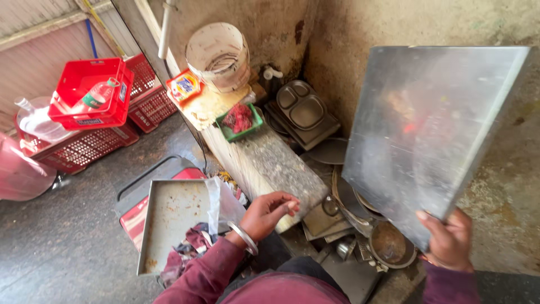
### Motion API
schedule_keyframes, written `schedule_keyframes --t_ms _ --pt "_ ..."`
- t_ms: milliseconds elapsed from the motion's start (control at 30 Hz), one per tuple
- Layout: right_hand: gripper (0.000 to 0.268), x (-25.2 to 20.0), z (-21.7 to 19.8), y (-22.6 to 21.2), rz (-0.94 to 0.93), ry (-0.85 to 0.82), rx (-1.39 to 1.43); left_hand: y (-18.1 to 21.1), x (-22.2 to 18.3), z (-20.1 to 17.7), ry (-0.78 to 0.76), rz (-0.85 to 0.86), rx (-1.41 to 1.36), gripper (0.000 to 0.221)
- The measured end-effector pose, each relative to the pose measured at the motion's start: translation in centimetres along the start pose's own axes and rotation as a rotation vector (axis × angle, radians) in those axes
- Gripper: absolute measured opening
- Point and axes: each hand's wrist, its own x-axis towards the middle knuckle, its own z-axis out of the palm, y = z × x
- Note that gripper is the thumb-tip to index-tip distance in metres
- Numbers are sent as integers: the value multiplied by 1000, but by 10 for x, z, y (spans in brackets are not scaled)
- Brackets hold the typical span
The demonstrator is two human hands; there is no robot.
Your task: The person sorts through a stack of metal trays, moves to a washing area, and scrubs the inside of a large metal pot and metal trays using a scouring pad.
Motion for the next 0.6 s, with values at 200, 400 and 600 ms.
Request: schedule_keyframes --t_ms 200,400,600 --pt "1 33 2 -7 29 88 -91 14 85 -62 38 98 47 30" --pt "27 91 97 85 179 178 189 -27 242 -87 178 78 -27 28" --pt "23 145 139 201 423 159 -28 -89 430 -113 629 -114 -292 27"
